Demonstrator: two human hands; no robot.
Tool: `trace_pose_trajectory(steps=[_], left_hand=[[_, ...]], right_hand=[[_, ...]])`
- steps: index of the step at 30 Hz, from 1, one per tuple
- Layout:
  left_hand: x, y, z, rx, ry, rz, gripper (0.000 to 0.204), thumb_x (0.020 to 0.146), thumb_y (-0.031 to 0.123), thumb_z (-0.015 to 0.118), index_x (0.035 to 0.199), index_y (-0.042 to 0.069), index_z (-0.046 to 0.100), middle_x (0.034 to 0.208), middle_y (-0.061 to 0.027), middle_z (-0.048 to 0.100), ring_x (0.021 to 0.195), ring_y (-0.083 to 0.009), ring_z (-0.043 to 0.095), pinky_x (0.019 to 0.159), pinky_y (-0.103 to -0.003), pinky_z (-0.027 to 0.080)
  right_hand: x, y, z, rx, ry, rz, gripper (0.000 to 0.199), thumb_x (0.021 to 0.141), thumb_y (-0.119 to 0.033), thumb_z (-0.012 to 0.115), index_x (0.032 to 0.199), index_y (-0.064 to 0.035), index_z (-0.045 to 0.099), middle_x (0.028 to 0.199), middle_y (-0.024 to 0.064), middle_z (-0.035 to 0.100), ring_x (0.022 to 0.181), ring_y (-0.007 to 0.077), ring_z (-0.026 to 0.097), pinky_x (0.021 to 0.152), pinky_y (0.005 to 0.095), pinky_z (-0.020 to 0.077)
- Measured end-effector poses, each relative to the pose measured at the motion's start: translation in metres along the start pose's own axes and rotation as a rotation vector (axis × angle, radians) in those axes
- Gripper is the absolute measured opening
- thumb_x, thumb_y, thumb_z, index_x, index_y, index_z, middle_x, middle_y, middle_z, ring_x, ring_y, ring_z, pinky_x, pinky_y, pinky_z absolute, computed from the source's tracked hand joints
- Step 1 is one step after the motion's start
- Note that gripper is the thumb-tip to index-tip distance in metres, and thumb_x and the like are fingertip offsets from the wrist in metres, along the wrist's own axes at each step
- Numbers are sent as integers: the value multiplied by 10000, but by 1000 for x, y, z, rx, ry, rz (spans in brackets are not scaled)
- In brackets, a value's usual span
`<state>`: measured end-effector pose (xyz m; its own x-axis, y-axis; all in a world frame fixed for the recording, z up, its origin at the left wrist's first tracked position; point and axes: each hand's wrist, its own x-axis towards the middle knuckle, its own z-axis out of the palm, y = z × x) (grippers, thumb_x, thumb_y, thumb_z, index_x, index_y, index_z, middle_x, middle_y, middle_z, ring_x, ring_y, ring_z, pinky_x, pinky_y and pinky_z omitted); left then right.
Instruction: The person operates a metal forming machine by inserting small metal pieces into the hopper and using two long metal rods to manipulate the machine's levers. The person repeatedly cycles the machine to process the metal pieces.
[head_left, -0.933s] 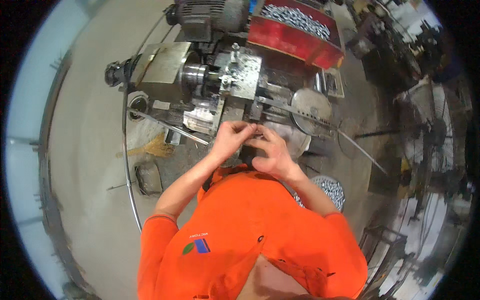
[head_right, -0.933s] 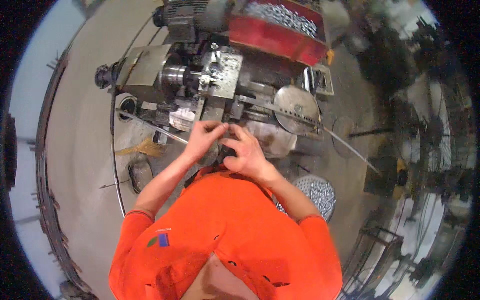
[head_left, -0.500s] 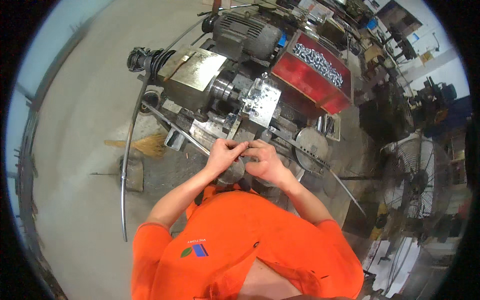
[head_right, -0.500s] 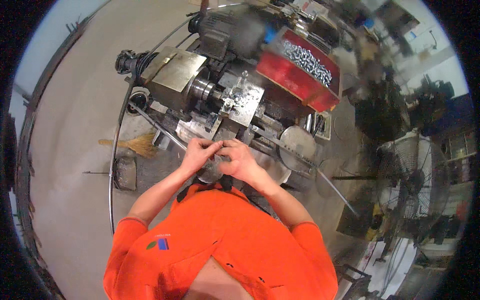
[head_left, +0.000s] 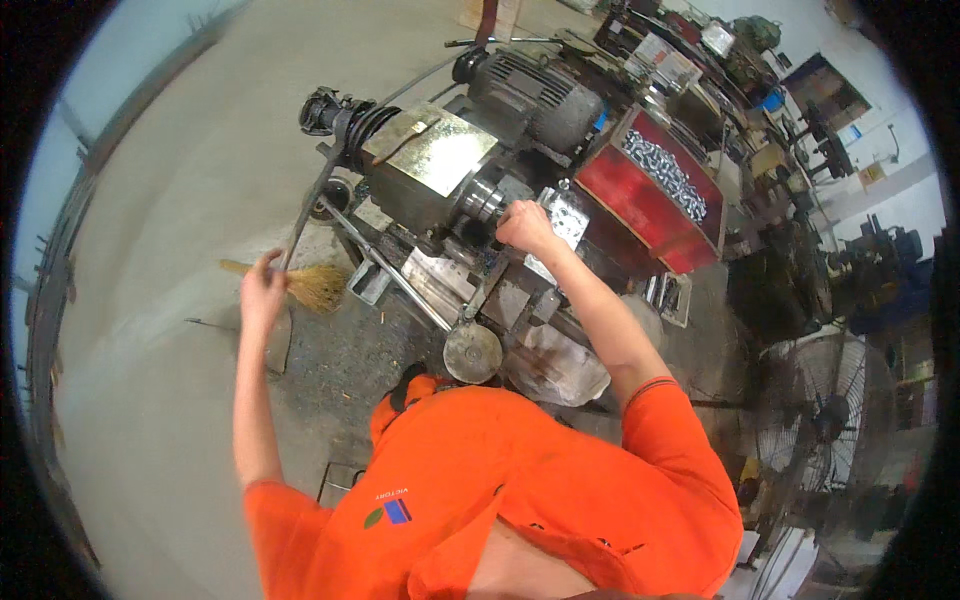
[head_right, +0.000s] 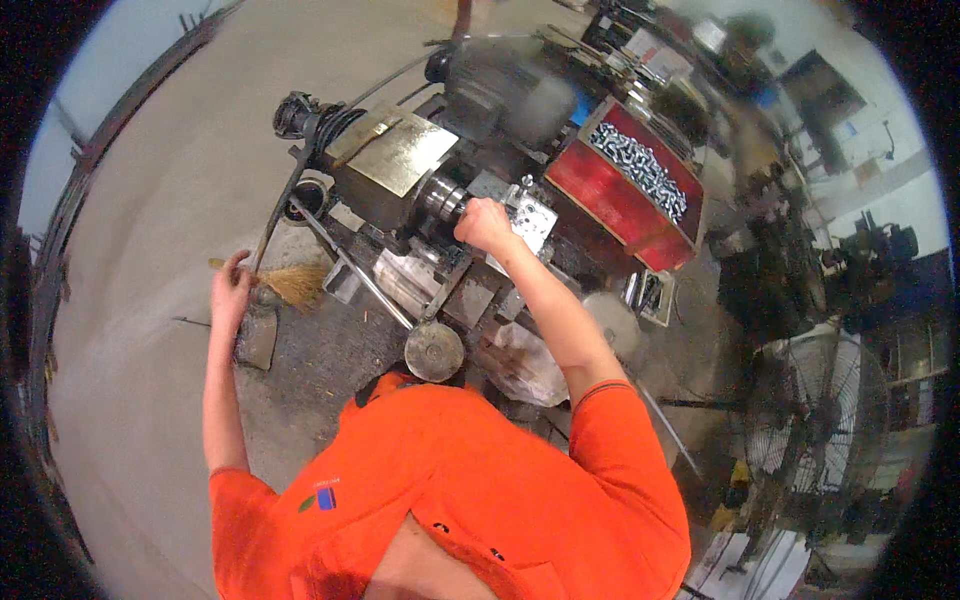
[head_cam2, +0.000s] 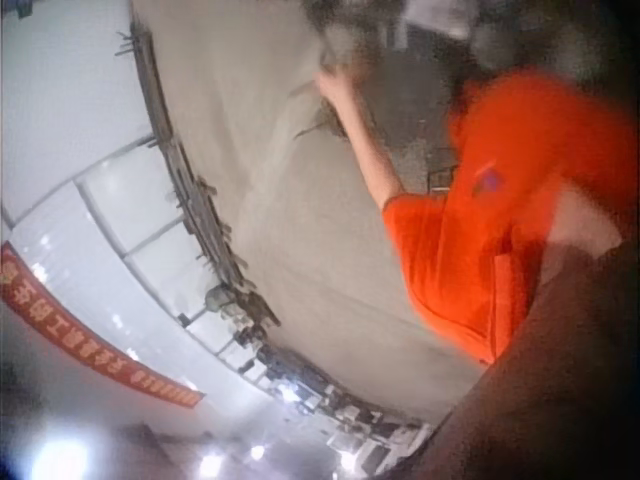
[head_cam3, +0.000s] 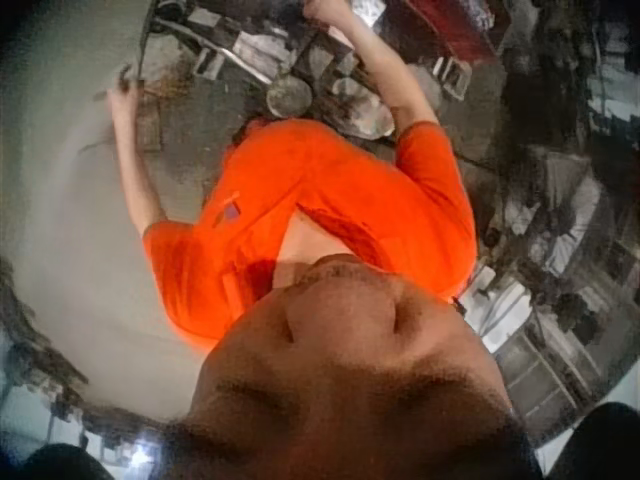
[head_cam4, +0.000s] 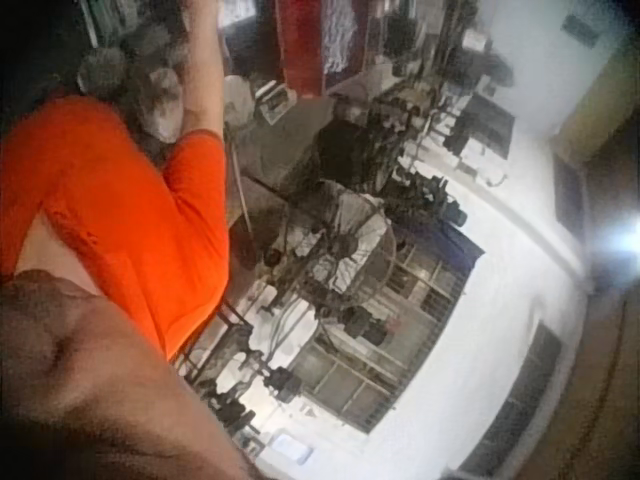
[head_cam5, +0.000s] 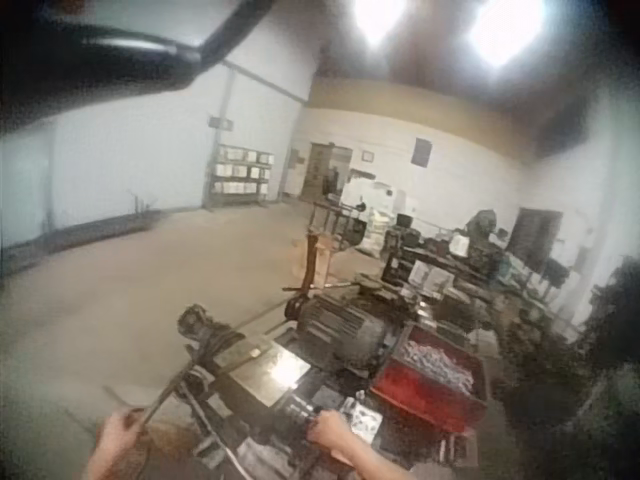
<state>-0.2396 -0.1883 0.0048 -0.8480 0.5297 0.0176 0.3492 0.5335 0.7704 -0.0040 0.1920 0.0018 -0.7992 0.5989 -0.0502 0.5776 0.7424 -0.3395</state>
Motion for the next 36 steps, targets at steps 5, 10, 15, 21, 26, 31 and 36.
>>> trace_pose_trajectory(steps=[5, 10, 15, 21, 26, 31, 36], left_hand=[[-38, -38, -42, 520, -14, -85, 355, 767, 206, 581, 1083, 45, 579, 861, -189, 629, 830, -327, 609, 730, -399, 472], [-59, -44, -34, 441, -140, -155, 335, 756, 261, 603, 1008, 42, 577, 893, -204, 617, 884, -368, 578, 747, -437, 458], [-36, -89, -14, 523, -138, -198, 216, 732, 179, 579, 860, 5, 574, 772, -236, 601, 759, -403, 585, 681, -465, 466], [26, -129, -52, 951, -104, -75, 88, 667, 135, 609, 707, 65, 574, 650, -161, 595, 649, -316, 607, 592, -424, 478], [139, -227, -126, 1068, -27, 329, 210, 635, 141, 626, 801, 95, 505, 716, -106, 583, 661, -288, 583, 542, -404, 434], [145, -209, -116, 1057, -59, 258, 193, 636, 106, 617, 807, 88, 527, 745, -103, 590, 714, -301, 590, 595, -420, 453], [146, -158, -80, 504, 187, 251, 297, 709, 60, 576, 1006, 47, 592, 820, -132, 629, 768, -310, 610, 719, -382, 477]], right_hand=[[7, 10, 7, 79, -2, -47, 213, 568, -175, 609, 732, -81, 705, 746, 179, 637, 746, 322, 628, 724, 349, 503], [6, -7, -5, 187, 4, -73, 200, 568, -131, 588, 705, -22, 684, 698, 237, 604, 693, 380, 610, 697, 384, 499], [14, -21, -17, 195, -56, -60, 201, 571, -139, 568, 653, 25, 648, 685, 257, 587, 701, 373, 614, 693, 396, 492], [6, -22, -9, 185, -29, 134, 206, 569, -164, 599, 673, 3, 661, 657, 223, 591, 645, 352, 614, 629, 382, 500], [15, -22, 2, 74, 12, 38, 189, 568, -143, 590, 627, 36, 597, 630, 225, 554, 606, 361, 581, 574, 394, 464], [11, -8, 2, -2, 111, -77, 135, 573, -129, 603, 609, 1, 607, 693, 191, 579, 649, 374, 567, 581, 409, 463], [-2, -12, 5, -166, 82, -139, 208, 557, -180, 599, 713, -56, 660, 874, 116, 622, 918, 304, 540, 779, 382, 465]])
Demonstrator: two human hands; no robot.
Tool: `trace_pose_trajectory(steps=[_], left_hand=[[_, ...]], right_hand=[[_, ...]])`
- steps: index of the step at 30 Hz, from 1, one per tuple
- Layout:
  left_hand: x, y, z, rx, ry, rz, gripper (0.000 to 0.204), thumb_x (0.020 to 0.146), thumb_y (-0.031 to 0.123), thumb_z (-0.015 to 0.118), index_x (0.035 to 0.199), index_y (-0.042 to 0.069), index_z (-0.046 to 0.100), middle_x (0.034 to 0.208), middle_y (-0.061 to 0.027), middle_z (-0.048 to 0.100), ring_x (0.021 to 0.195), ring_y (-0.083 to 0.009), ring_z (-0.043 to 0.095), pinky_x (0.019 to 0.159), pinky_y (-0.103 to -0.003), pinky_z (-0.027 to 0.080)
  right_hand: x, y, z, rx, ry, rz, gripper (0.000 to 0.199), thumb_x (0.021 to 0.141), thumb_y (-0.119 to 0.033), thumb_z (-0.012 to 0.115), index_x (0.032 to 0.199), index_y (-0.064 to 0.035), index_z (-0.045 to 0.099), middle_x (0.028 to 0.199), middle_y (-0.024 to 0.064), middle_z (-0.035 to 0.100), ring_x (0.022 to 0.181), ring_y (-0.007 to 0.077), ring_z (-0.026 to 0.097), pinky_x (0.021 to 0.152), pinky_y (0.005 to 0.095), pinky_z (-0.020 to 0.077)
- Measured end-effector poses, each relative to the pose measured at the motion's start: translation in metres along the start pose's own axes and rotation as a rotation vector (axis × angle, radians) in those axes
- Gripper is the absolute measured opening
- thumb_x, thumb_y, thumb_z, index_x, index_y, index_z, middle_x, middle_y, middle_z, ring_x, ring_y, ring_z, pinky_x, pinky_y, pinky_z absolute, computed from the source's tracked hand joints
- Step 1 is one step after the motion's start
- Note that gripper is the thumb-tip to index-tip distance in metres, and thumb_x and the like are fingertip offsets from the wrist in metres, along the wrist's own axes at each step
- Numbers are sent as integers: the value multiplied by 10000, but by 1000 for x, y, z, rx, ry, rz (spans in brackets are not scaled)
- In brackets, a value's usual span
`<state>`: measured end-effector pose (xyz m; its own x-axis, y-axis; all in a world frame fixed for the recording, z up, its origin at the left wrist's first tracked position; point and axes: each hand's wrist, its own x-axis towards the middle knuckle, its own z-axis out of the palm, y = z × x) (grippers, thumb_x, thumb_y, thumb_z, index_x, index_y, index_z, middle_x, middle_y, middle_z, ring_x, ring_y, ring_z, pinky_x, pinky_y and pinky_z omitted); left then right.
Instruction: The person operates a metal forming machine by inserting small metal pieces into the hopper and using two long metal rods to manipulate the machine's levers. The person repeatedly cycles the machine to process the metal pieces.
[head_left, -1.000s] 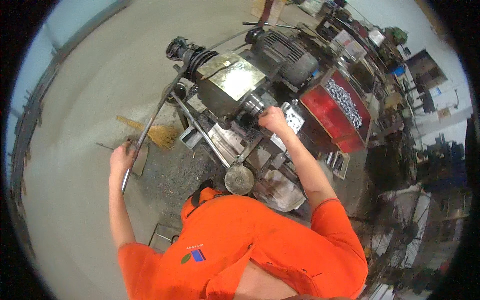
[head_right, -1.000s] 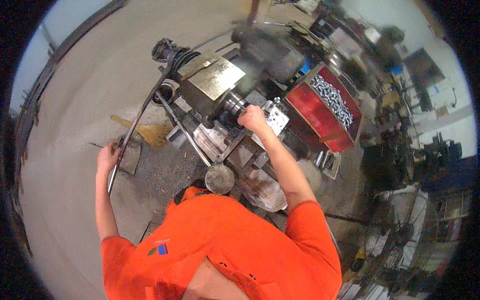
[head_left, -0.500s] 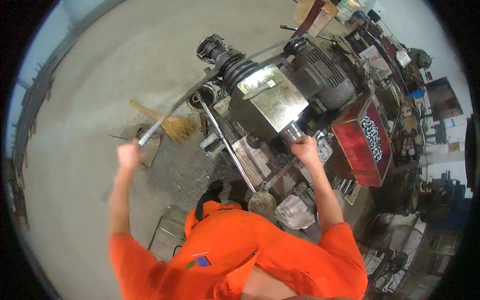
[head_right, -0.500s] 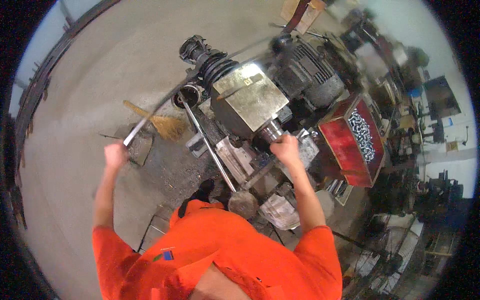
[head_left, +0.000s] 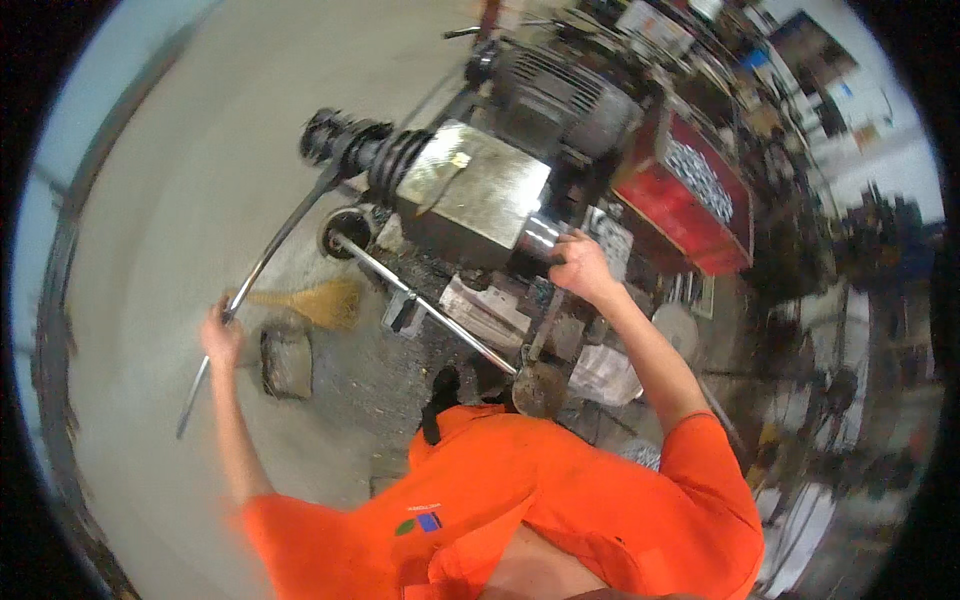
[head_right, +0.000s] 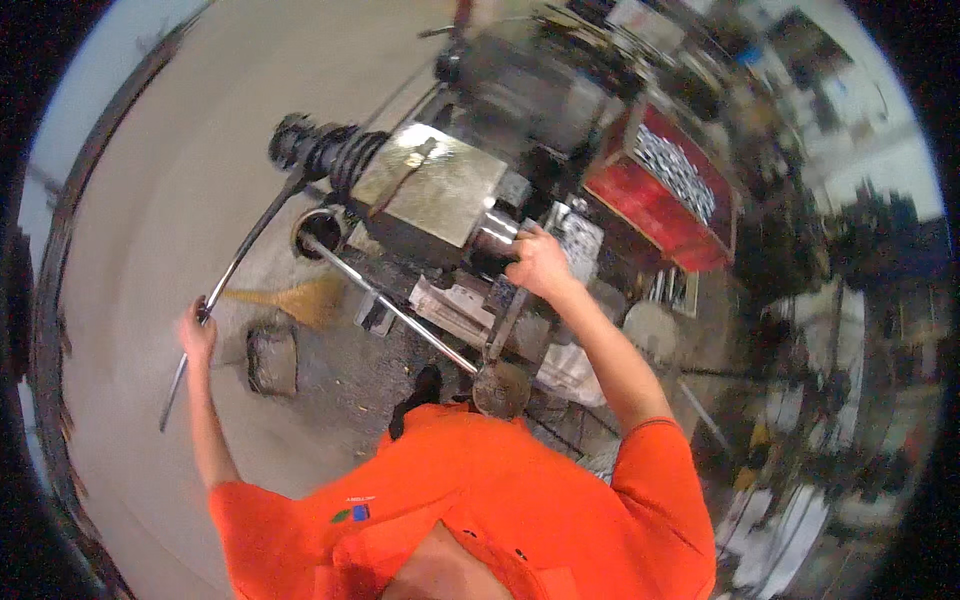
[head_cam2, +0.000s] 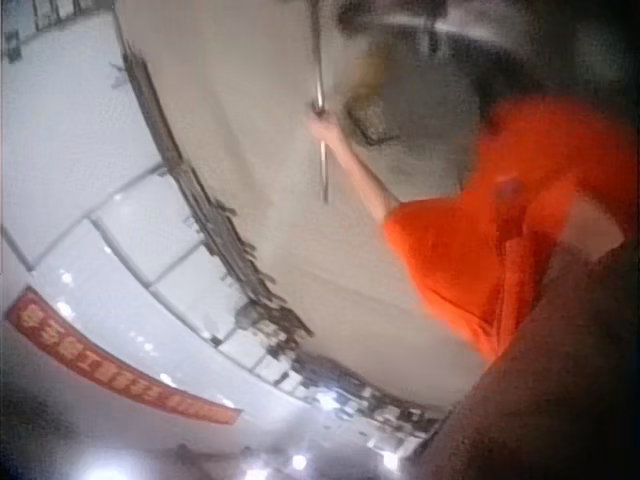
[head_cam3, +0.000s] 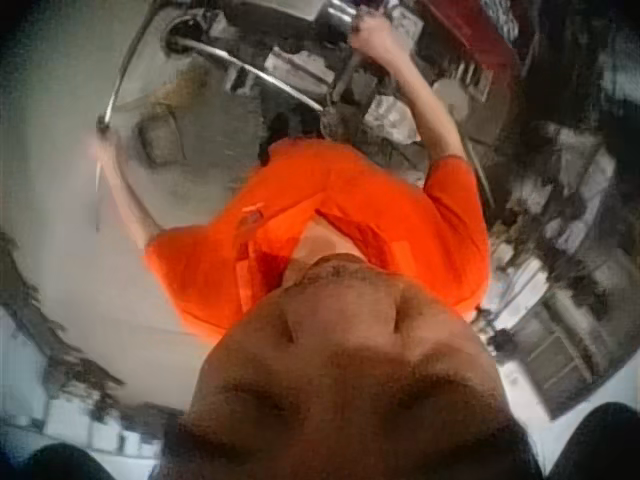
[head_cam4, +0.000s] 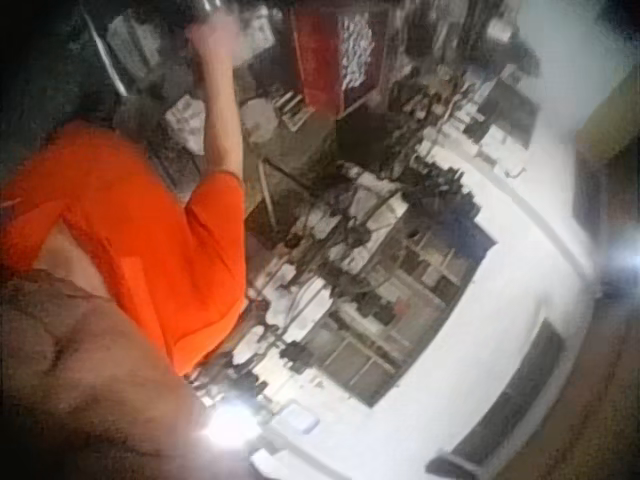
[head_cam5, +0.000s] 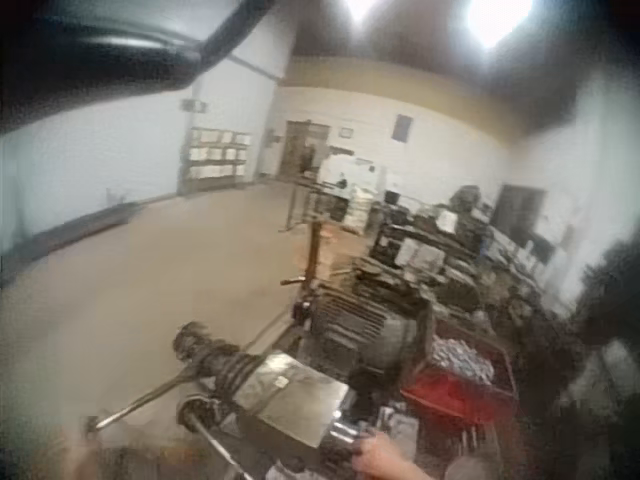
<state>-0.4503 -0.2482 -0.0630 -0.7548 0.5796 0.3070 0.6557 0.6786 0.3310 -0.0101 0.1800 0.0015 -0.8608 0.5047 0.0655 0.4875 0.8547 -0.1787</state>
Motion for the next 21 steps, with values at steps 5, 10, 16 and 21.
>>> trace_pose_trajectory(steps=[5, 10, 16, 21], left_hand=[[-56, 113, 141, -445, -264, -267, 292, 782, 147, 576, 1031, -6, 579, 876, -150, 633, 802, -261, 608, 715, -363, 461], [-105, 147, 271, 159, -791, 318, 329, 746, 279, 617, 1020, 99, 588, 940, -139, 635, 898, -277, 609, 768, -421, 469], [-63, 167, 247, 487, -726, 634, 206, 780, 277, 560, 941, 170, 629, 886, -91, 651, 833, -251, 633, 684, -390, 484], [-72, 188, 186, 108, -556, 200, 284, 758, 224, 629, 991, 64, 611, 817, -143, 633, 741, -252, 640, 665, -401, 489]], right_hand=[[-58, -23, -40, 193, 232, -3, 307, 535, -154, 606, 817, -46, 658, 1026, 94, 594, 978, 291, 500, 835, 390, 431], [-145, -14, -68, 177, 224, 195, 308, 525, -128, 609, 816, -37, 645, 1004, 107, 603, 973, 301, 512, 832, 393, 433], [-268, 47, -68, 179, 174, 537, 325, 549, -74, 582, 861, -16, 646, 992, 134, 623, 941, 319, 552, 827, 370, 445], [-378, 145, -47, -43, 141, 899, 423, 576, -123, 627, 995, -66, 640, 1104, 155, 581, 1033, 315, 535, 896, 366, 430]])
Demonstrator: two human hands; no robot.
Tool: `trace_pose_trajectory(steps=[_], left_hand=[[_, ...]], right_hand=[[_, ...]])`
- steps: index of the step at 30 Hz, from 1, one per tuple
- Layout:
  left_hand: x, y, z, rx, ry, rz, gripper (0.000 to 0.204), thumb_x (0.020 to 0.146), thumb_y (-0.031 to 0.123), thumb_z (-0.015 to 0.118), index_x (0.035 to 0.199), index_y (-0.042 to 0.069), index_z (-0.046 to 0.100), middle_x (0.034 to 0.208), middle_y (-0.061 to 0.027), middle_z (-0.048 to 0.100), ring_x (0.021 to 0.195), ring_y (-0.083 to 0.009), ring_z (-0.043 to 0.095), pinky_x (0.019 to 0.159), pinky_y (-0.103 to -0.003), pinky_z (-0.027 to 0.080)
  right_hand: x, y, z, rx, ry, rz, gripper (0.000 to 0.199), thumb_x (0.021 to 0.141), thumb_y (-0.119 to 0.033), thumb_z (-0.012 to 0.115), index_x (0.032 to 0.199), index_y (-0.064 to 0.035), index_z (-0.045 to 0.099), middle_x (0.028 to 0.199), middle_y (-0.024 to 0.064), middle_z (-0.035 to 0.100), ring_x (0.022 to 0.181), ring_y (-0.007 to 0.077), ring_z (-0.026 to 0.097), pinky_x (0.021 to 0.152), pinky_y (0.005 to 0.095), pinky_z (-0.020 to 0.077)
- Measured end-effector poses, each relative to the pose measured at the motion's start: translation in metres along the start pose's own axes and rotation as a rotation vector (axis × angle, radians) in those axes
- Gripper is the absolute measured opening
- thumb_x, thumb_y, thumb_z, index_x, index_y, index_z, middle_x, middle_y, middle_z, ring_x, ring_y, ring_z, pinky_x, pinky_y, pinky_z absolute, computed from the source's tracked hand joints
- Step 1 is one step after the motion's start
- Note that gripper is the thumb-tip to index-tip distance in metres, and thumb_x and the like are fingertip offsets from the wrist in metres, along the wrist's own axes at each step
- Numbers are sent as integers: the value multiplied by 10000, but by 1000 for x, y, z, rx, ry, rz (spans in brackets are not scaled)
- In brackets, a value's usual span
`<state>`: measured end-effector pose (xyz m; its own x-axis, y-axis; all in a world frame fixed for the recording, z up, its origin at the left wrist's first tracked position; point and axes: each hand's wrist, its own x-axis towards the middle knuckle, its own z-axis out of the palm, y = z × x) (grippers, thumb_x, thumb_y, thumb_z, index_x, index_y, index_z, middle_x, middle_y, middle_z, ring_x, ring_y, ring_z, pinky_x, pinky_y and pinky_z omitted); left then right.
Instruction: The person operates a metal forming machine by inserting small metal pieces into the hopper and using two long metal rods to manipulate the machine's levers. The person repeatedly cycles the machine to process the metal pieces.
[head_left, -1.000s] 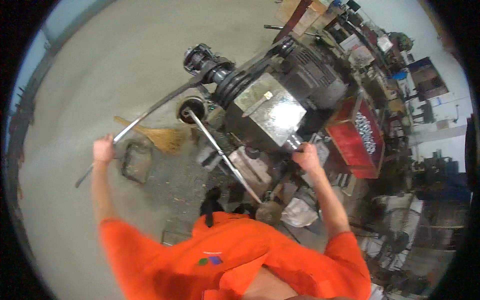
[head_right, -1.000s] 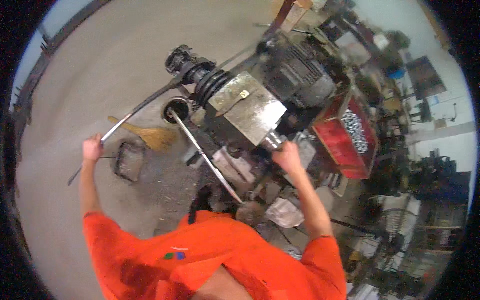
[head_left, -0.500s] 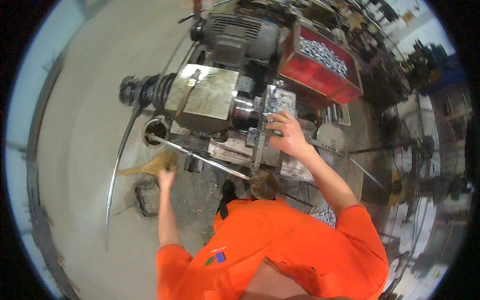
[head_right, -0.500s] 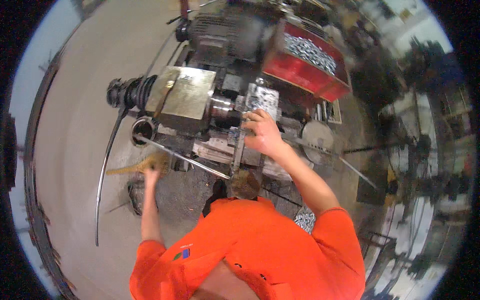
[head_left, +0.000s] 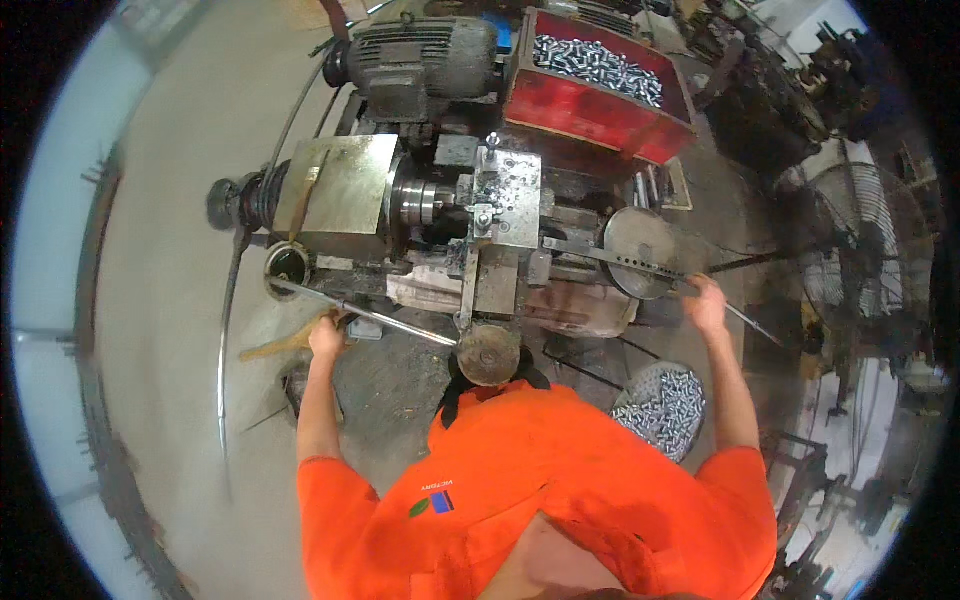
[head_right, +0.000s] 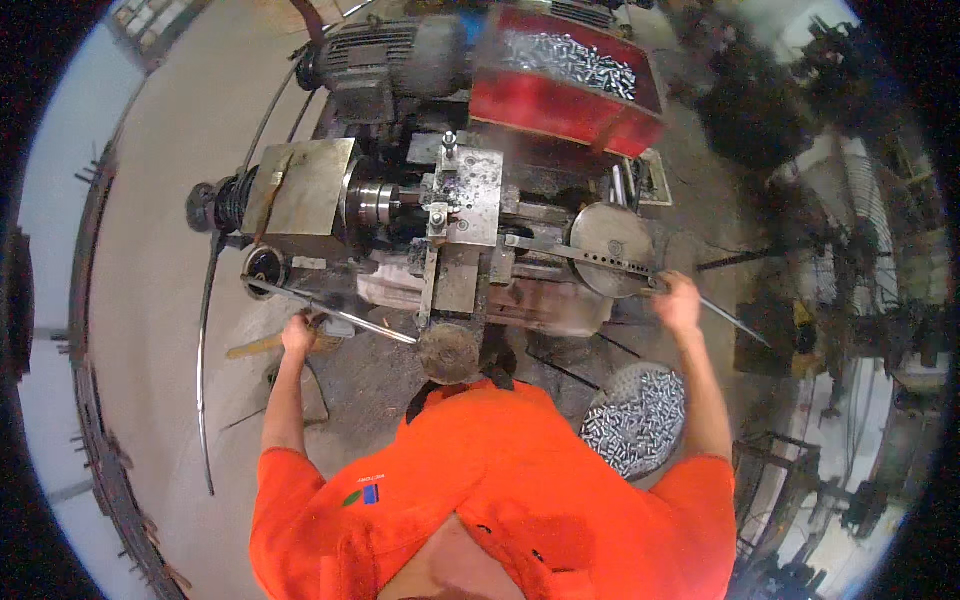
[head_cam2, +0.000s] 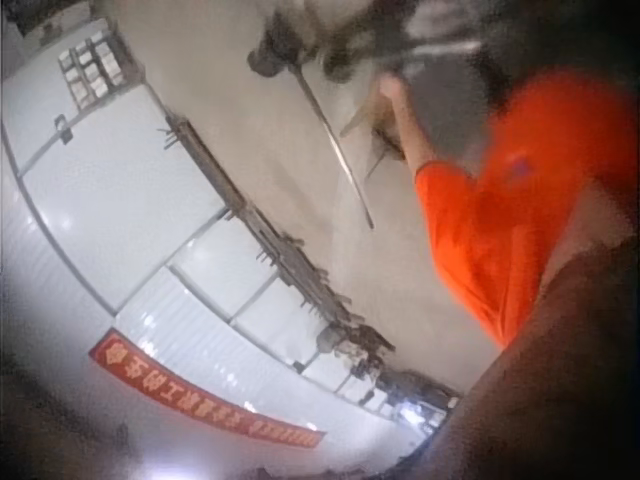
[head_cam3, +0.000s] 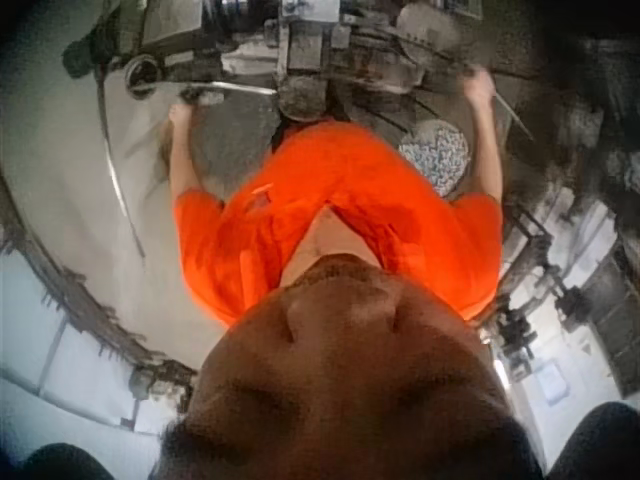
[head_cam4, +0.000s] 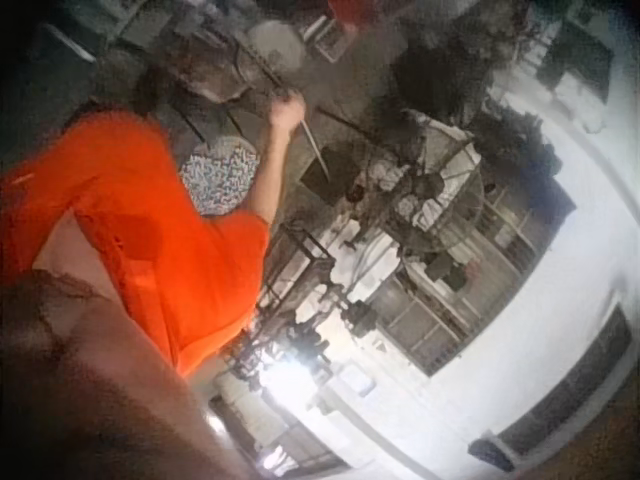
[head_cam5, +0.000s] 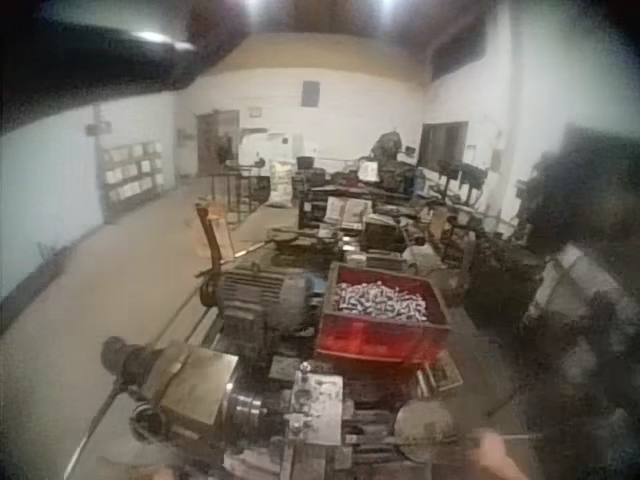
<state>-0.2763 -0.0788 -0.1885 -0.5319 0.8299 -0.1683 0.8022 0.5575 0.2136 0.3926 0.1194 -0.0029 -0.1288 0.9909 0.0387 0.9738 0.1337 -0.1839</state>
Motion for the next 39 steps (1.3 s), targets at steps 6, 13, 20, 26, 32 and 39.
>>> trace_pose_trajectory(steps=[6, 13, 20, 26, 32, 39], left_hand=[[-18, -2, -59, -727, -93, -200, 417, 828, 219, 596, 1115, -72, 510, 757, -159, 627, 539, -225, 622, 469, -297, 506], [-8, 47, -73, -1113, -21, -470, 396, 888, 339, 497, 1033, -30, 486, 747, -168, 623, 561, -260, 629, 469, -330, 519], [11, 132, -56, -1372, 594, -552, 146, 825, 89, 530, 849, -55, 521, 724, -172, 609, 486, -246, 573, 375, -333, 452], [28, 111, -30, -1217, 688, -589, 134, 784, 32, 525, 822, -96, 514, 747, -150, 588, 536, -228, 558, 405, -341, 461], [24, 101, -32, -1213, 527, -539, 211, 780, 76, 546, 914, -73, 479, 736, -179, 582, 483, -249, 556, 370, -347, 423], [0, 93, -66, -1011, 125, -401, 380, 807, 299, 635, 902, -50, 519, 604, -134, 578, 440, -214, 569, 378, -303, 486]], right_hand=[[9, 179, 57, -485, -318, 401, 555, 627, -207, 656, 1142, -46, 527, 1148, 163, 554, 1060, 298, 530, 904, 391, 425], [-53, 177, 92, -250, -174, 503, 264, 696, -250, 594, 848, -35, 609, 860, 181, 634, 836, 350, 612, 734, 421, 490], [-187, 55, 144, 370, -43, 513, 348, 583, -258, 660, 799, -9, 548, 659, 165, 556, 603, 315, 552, 541, 404, 434], [-198, -15, 156, 671, 113, 555, 270, 623, -207, 579, 752, 16, 499, 550, 149, 479, 511, 277, 486, 489, 372, 378], [-198, -7, 154, 784, 11, 618, 300, 630, -211, 572, 829, 13, 562, 575, 141, 485, 560, 262, 494, 540, 361, 403], [-146, 118, 109, -88, -159, 459, 435, 641, -316, 602, 992, -60, 595, 777, 199, 614, 723, 373, 602, 645, 476, 477]])
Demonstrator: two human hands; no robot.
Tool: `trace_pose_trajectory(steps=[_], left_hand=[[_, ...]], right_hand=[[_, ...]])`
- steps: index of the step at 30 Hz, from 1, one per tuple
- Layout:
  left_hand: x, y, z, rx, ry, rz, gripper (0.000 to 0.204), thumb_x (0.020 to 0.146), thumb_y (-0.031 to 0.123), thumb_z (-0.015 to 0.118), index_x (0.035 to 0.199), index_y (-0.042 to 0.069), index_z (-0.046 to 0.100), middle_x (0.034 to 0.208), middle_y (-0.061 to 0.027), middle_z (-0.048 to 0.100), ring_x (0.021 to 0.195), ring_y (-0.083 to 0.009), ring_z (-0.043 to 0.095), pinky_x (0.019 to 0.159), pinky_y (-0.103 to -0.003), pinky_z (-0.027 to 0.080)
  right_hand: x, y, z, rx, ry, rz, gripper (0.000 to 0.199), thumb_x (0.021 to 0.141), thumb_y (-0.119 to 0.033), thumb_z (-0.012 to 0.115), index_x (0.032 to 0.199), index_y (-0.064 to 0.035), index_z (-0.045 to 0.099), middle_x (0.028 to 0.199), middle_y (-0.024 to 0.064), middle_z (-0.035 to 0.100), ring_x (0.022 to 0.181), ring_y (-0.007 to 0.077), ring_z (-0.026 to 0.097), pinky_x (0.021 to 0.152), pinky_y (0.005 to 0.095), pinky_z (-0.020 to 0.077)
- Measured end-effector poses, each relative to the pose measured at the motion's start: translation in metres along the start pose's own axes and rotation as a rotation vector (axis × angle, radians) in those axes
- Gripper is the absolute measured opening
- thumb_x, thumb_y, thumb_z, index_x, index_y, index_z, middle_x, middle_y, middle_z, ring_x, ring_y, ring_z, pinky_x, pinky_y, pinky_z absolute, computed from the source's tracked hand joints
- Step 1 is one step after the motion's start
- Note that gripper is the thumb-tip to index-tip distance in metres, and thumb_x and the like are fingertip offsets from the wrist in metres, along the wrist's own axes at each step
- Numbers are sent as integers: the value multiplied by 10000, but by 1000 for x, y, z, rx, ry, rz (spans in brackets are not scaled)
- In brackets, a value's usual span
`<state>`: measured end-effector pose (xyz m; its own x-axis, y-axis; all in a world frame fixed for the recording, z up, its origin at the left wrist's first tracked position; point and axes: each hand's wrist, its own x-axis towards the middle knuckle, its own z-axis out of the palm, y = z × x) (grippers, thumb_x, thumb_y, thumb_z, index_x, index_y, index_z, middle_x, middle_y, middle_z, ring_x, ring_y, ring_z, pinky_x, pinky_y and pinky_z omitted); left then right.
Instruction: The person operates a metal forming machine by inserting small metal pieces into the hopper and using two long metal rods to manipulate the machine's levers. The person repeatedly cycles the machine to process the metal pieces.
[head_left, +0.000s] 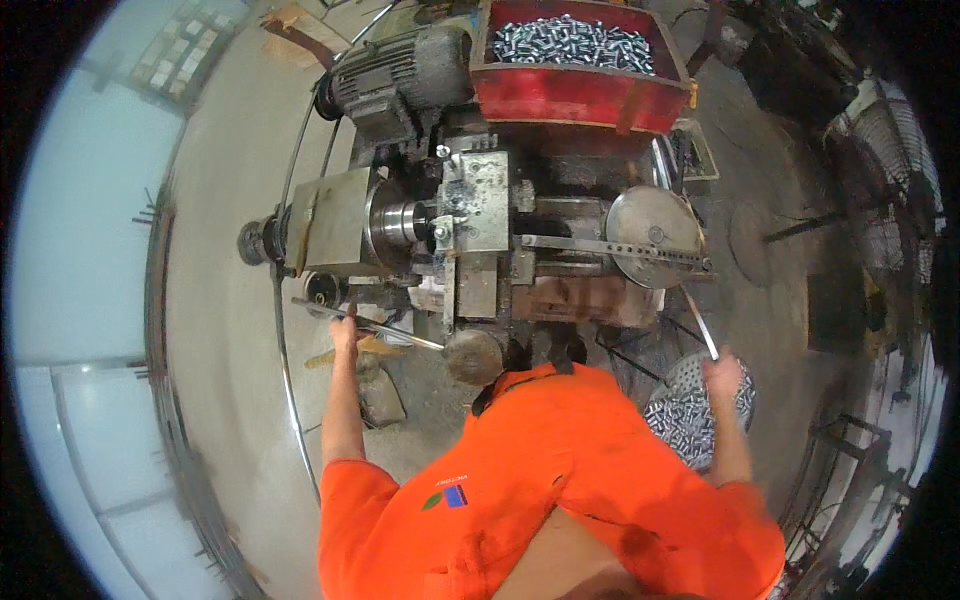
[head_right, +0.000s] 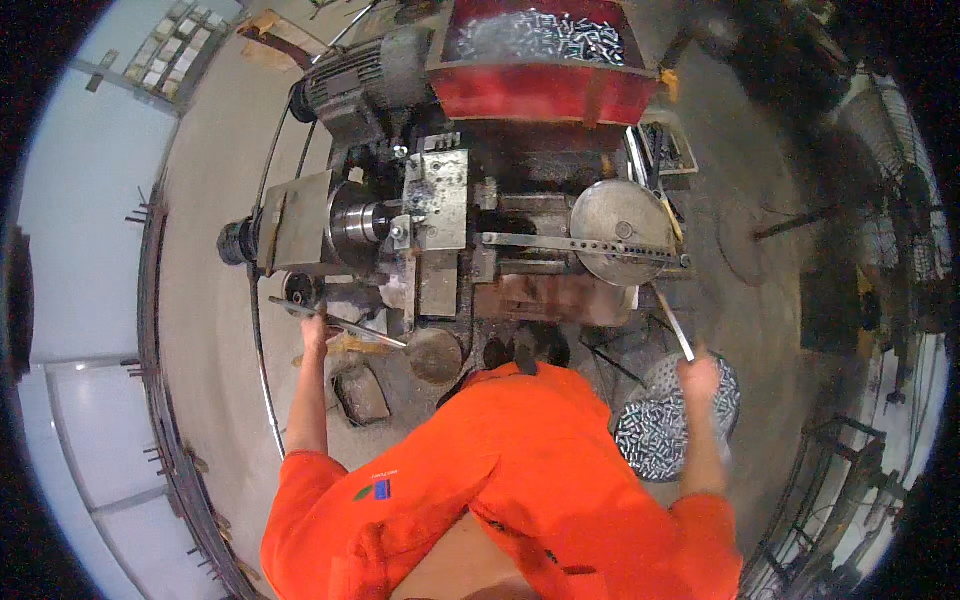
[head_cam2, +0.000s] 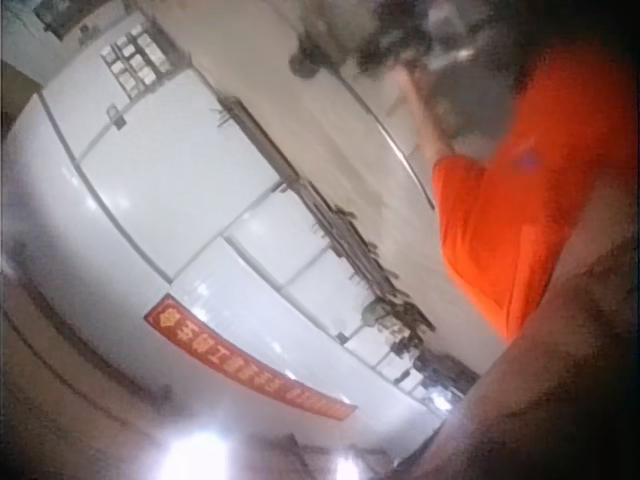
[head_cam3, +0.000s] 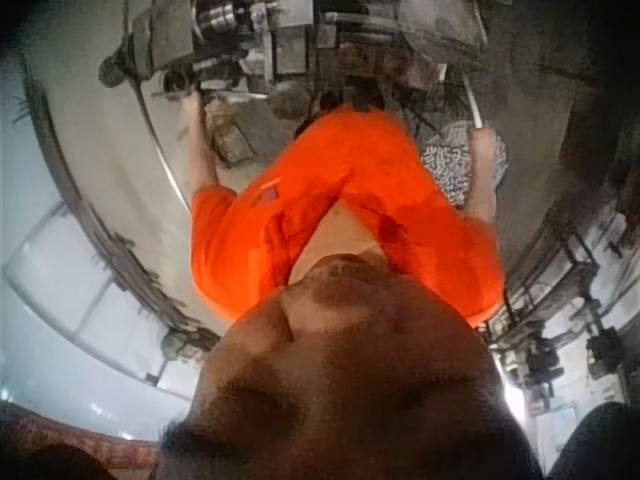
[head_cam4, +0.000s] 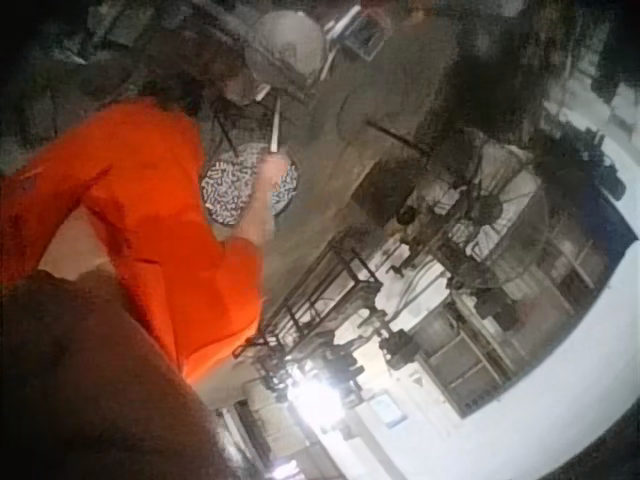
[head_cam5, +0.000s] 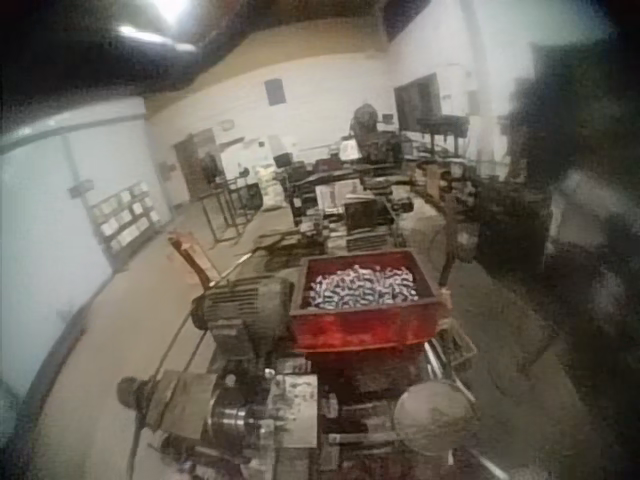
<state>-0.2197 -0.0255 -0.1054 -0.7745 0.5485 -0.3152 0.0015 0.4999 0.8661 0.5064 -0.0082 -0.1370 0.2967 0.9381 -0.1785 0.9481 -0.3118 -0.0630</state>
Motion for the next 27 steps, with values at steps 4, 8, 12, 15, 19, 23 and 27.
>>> trace_pose_trajectory(steps=[4, 8, 12, 15, 19, 23, 27], left_hand=[[18, -21, -26, 65, -267, -120, 432, 828, 376, 597, 909, -45, 543, 696, -143, 605, 505, -214, 599, 437, -286, 505], [18, -14, -33, 13, -358, -103, 425, 851, 383, 561, 950, -30, 548, 750, -144, 626, 573, -207, 621, 515, -293, 509], [33, -75, -55, 153, -212, -23, 433, 844, 355, 554, 1048, -27, 542, 815, -158, 638, 699, -238, 634, 611, -334, 503], [61, -122, -56, 940, -280, 284, 497, 785, 393, 591, 1048, -28, 569, 878, -220, 631, 799, -318, 628, 717, -416, 491], [63, -107, -19, 1414, -485, 480, 474, 786, 528, 507, 999, 124, 636, 924, -154, 644, 825, -335, 623, 688, -431, 500], [73, -145, 0, 1315, -312, 614, 402, 802, 457, 504, 920, 96, 638, 782, -126, 657, 652, -326, 629, 580, -433, 501], [41, -216, 50, 826, 125, 192, 389, 788, 389, 547, 1007, 71, 596, 903, -174, 638, 823, -360, 612, 695, -453, 492]], right_hand=[[107, 12, -42, -448, 31, 93, 408, 672, -311, 632, 1010, -84, 606, 952, 113, 600, 939, 274, 570, 774, 426, 459], [128, -28, -47, -282, 279, 73, 734, 641, -235, 648, 1304, -53, 390, 1211, 160, 487, 1090, 316, 490, 918, 425, 381], [58, -94, -22, 214, 564, -218, 755, 580, -177, 645, 1280, -24, 407, 1284, 203, 431, 1157, 377, 423, 1010, 407, 294], [-12, -97, 25, 306, 211, -216, 687, 558, -155, 625, 1213, -13, 472, 1180, 225, 512, 1032, 375, 519, 900, 399, 408], [-86, -97, 46, 231, -164, -44, 407, 616, -112, 570, 1000, 13, 619, 936, 216, 623, 893, 357, 597, 805, 374, 475], [-104, -84, 40, 288, -174, 21, 345, 599, -150, 606, 911, -16, 663, 845, 208, 638, 825, 320, 627, 745, 368, 498], [-101, -82, 37, 351, -134, 37, 342, 596, -175, 619, 902, -32, 672, 835, 189, 643, 791, 300, 639, 724, 351, 504]])
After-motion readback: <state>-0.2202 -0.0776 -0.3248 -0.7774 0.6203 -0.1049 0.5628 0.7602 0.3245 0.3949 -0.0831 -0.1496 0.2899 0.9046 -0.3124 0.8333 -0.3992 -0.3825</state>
